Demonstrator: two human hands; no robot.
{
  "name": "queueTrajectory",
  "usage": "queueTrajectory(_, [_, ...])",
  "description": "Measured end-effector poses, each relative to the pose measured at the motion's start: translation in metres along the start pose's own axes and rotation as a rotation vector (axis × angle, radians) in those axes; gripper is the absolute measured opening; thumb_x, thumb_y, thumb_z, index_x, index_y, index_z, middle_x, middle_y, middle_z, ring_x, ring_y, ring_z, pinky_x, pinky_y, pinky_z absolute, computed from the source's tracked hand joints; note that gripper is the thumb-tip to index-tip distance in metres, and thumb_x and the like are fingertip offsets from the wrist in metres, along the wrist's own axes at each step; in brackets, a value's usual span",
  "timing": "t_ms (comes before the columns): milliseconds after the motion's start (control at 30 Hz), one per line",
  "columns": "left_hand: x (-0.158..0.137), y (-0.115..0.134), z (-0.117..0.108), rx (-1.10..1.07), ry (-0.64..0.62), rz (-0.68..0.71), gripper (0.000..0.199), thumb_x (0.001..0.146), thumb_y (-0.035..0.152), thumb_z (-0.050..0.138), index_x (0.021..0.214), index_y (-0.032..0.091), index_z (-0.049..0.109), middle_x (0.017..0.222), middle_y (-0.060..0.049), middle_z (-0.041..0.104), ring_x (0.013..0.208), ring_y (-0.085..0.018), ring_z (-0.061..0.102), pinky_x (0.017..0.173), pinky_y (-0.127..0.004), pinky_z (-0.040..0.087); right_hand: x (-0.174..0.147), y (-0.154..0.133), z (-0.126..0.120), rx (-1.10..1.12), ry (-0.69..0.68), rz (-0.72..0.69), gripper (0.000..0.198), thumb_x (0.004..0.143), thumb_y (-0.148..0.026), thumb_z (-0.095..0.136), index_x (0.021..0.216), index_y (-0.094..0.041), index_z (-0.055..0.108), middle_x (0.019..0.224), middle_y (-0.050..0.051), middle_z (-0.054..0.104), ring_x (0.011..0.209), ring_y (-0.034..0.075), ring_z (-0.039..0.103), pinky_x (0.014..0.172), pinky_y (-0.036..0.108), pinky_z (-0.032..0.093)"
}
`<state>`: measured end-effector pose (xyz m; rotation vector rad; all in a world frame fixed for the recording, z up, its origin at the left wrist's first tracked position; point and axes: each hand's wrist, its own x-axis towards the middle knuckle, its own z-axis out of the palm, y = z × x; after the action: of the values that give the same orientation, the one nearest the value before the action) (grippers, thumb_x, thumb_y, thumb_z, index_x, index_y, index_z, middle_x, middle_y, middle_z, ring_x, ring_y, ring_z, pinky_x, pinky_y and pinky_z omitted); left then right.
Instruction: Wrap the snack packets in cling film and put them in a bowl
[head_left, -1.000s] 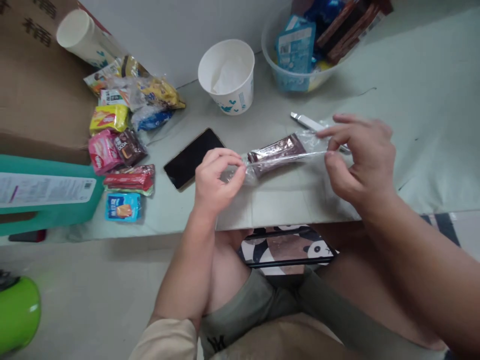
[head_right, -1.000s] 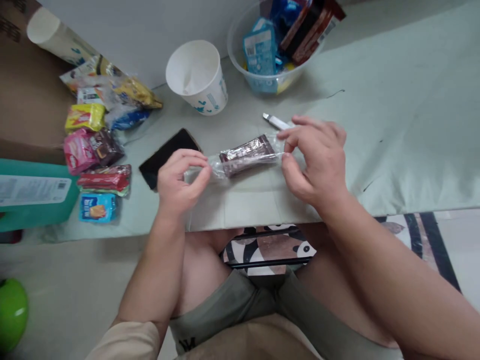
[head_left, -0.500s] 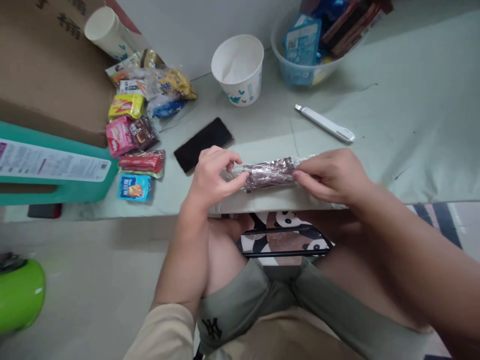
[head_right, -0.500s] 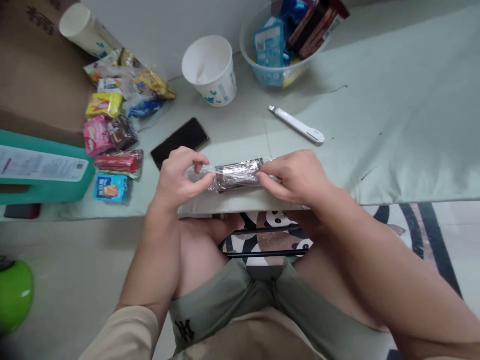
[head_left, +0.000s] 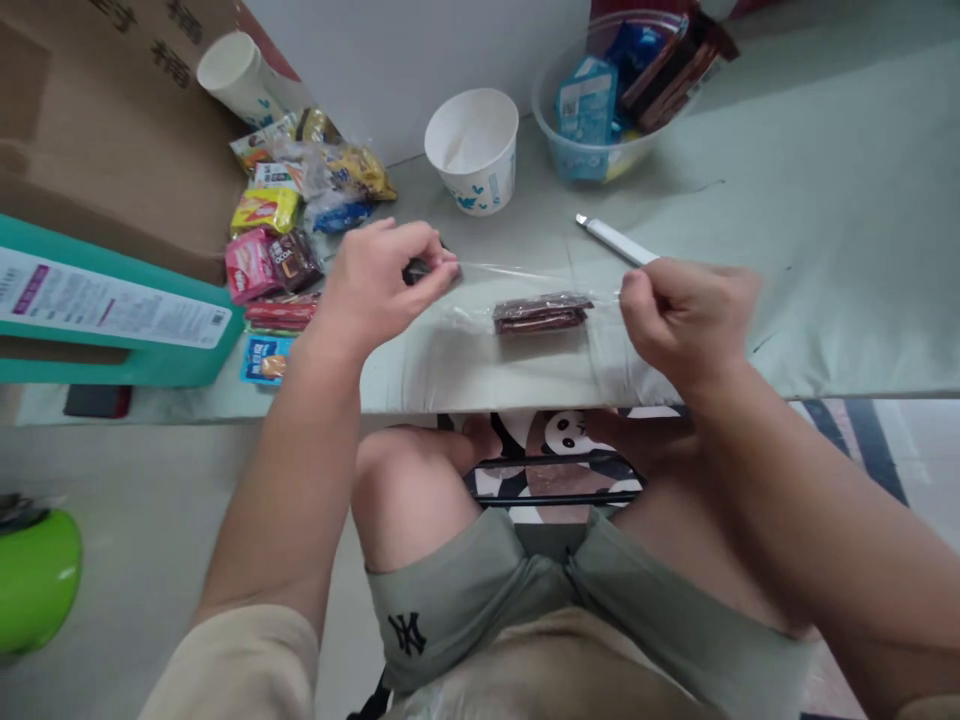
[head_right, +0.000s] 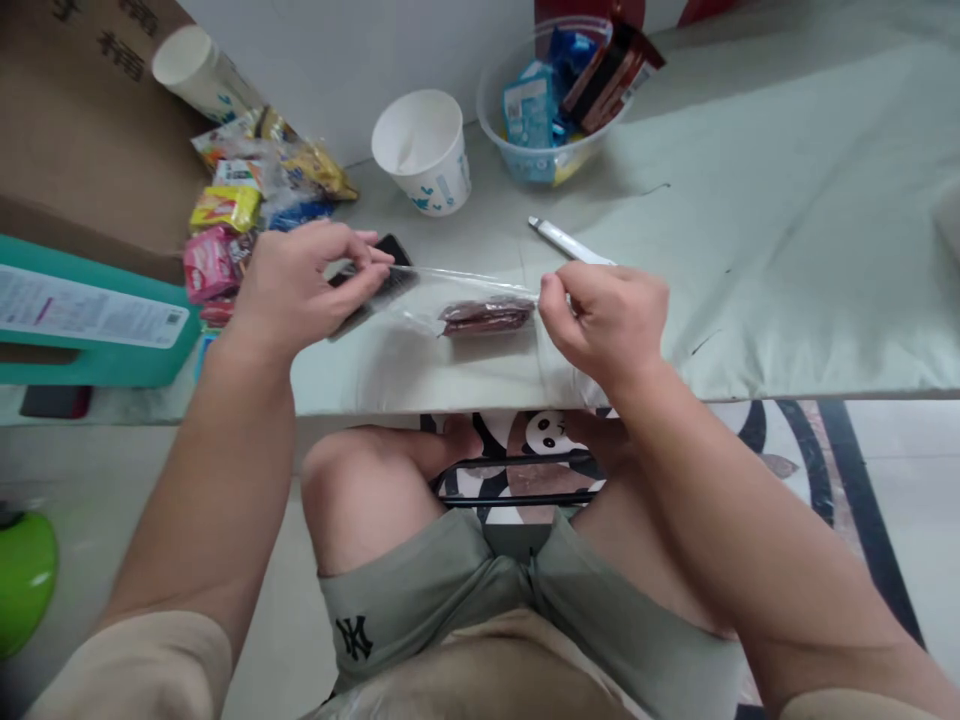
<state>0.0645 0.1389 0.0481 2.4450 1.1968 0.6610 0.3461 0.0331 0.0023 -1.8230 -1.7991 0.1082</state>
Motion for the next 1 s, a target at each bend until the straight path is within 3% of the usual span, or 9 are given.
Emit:
queueTrajectory(133, [-0.02, 0.016, 0.001, 0.018, 0.207, 0.115, 0.013, 0.085, 0.028, 0.069, 0.073, 0.025, 0.063, 0.078, 0.0, 0.075, 0.073, -0.017, 0.072, 0.071, -0.033, 0.057, -0.005, 0.005, -0.01, 0.035, 0.001, -0.056, 0.041, 0.093, -0.035, 0.045, 0.054, -0.024, 0.043, 0.049, 0.002, 0.036, 0.053, 0.017, 0.042, 0.055, 0.033, 0.031])
queueTrajectory(233, [-0.059, 0.026, 0.009, -0.066, 0.25, 0.207, 0.015, 0.08, 0.018, 0.07, 0.071, 0.025, 0.061, 0.075, 0.002, 0.076, 0.068, -0.016, 0.072, 0.063, -0.03, 0.057, -0.009, 0.004, -0.017, 0.092, -0.224, -0.165, 0.037, 0.093, -0.038, 0.045, 0.064, -0.023, 0.062, 0.051, 0.002, 0.047, 0.053, 0.017, 0.044, 0.055, 0.032, 0.032])
queueTrajectory(367, [-0.12, 0.032, 0.023, -0.084, -0.022, 0.09, 0.013, 0.082, 0.018, 0.07, 0.072, 0.024, 0.065, 0.073, 0.001, 0.077, 0.069, -0.016, 0.075, 0.067, -0.029, 0.06, -0.013, -0.003, -0.018, 0.032, -0.703, -0.257, 0.035, 0.093, -0.042, 0.046, 0.083, -0.025, 0.075, 0.06, 0.003, 0.063, 0.055, 0.016, 0.048, 0.056, 0.03, 0.029])
queueTrajectory(433, [-0.141, 0.031, 0.029, -0.059, -0.122, -0.007, 0.006, 0.084, 0.024, 0.07, 0.078, 0.024, 0.069, 0.077, 0.0, 0.079, 0.068, -0.017, 0.075, 0.066, -0.029, 0.059, -0.014, -0.006, -0.016, -0.077, -0.774, -0.216, 0.036, 0.094, -0.042, 0.046, 0.081, -0.025, 0.075, 0.064, 0.004, 0.066, 0.055, 0.017, 0.049, 0.055, 0.029, 0.025])
queueTrajectory(500, [-0.149, 0.028, 0.033, -0.029, -0.076, -0.103, 0.01, 0.087, 0.024, 0.066, 0.077, 0.024, 0.068, 0.072, 0.001, 0.076, 0.062, -0.016, 0.071, 0.061, -0.028, 0.056, -0.015, -0.008, -0.012, -0.174, -0.71, -0.137, 0.037, 0.094, -0.043, 0.046, 0.08, -0.024, 0.074, 0.064, 0.006, 0.066, 0.053, 0.017, 0.047, 0.054, 0.03, 0.023])
queueTrajectory(600, [-0.131, 0.022, 0.039, 0.037, 0.094, -0.211, 0.006, 0.084, 0.019, 0.065, 0.083, 0.024, 0.069, 0.075, 0.0, 0.073, 0.067, -0.017, 0.068, 0.067, -0.03, 0.056, -0.017, -0.005, -0.004, -0.246, -0.496, 0.007, 0.036, 0.094, -0.044, 0.048, 0.096, -0.024, 0.078, 0.062, 0.007, 0.065, 0.051, 0.02, 0.048, 0.054, 0.032, 0.027])
queueTrajectory(700, [-0.087, 0.012, 0.048, 0.063, 0.169, -0.182, 0.032, 0.075, 0.018, 0.074, 0.106, 0.024, 0.069, 0.116, -0.009, 0.072, 0.109, -0.027, 0.067, 0.096, -0.041, 0.056, -0.018, -0.002, 0.006, -0.23, -0.339, 0.11, 0.044, 0.094, -0.04, 0.051, 0.126, -0.019, 0.071, 0.065, 0.009, 0.067, 0.058, 0.026, 0.056, 0.059, 0.036, 0.037])
queueTrajectory(800, [-0.042, 0.002, 0.06, 0.031, 0.213, -0.159, 0.038, 0.067, 0.023, 0.086, 0.101, 0.025, 0.068, 0.138, -0.011, 0.063, 0.135, -0.035, 0.053, 0.112, -0.05, 0.047, -0.018, -0.004, 0.015, -0.156, -0.245, 0.108, 0.051, 0.093, -0.036, 0.054, 0.139, -0.015, 0.061, 0.087, 0.014, 0.073, 0.077, 0.03, 0.065, 0.069, 0.042, 0.047])
queueTrajectory(1000, [-0.01, -0.005, 0.068, -0.263, 0.289, -0.272, 0.018, 0.081, 0.027, 0.075, 0.074, 0.023, 0.059, 0.098, -0.005, 0.071, 0.1, -0.023, 0.069, 0.095, -0.038, 0.056, -0.016, -0.021, 0.038, 0.046, -0.269, -0.256, 0.053, 0.091, -0.038, 0.057, 0.139, -0.017, 0.058, 0.137, 0.02, 0.061, 0.123, 0.038, 0.059, 0.101, 0.053, 0.048])
